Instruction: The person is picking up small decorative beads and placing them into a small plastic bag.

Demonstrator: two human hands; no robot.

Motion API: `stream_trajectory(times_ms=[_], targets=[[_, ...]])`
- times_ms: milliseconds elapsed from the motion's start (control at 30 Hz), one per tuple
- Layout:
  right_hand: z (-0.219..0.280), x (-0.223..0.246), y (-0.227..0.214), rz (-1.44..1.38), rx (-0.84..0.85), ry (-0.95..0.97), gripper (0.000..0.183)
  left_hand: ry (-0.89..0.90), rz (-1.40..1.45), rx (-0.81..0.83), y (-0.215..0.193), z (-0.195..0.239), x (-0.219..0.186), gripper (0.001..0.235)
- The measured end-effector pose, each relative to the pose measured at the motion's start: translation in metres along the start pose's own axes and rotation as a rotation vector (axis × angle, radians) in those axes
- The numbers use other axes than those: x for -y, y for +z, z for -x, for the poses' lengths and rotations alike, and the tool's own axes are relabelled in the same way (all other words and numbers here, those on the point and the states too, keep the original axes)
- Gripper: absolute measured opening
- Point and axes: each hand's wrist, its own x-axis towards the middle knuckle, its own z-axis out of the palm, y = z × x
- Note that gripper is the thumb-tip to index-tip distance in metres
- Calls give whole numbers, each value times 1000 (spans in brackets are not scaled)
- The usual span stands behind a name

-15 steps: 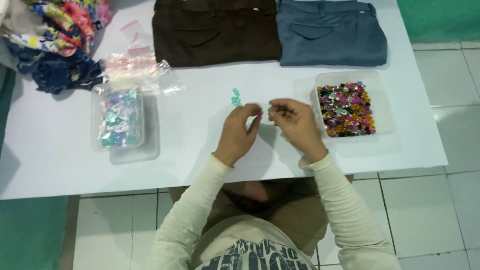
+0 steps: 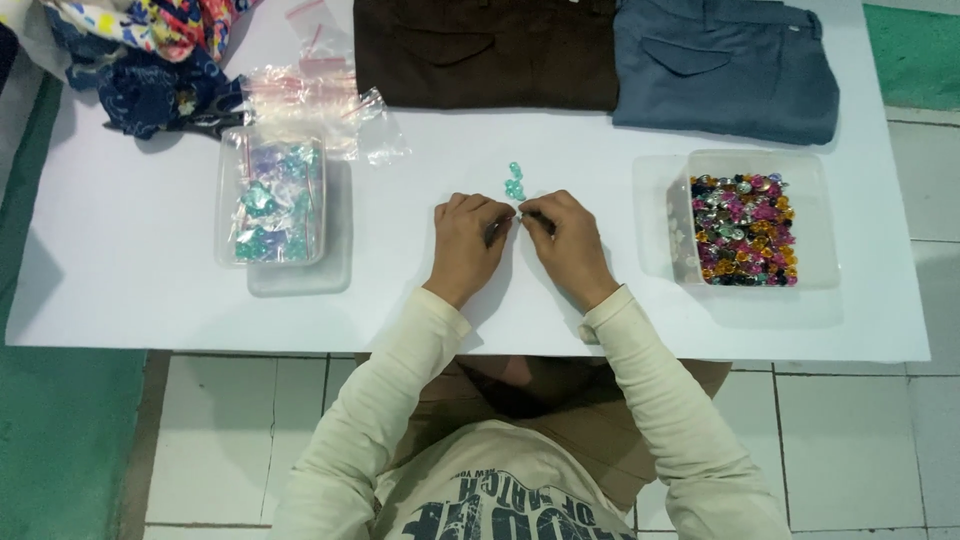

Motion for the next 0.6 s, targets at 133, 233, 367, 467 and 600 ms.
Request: stream_trajectory(times_ms=[133,233,367,467,600], targets=[[0,-2,1,-23,11,31,17,7,11,-23,0,1,-6,16],[0,-2,2,-47,-14,42,24,-10,45,-44,0,1,-9,24],[2,-3,4,-4,-15,21,21,18,19,-57,2,2,-9,19],[3,-11,7,23,-13,-2,18,62,-27,-84,10,3,-3,14],[4,-15,8,79,-21,-56,19,142,-36,-149,10,4,-4,9]])
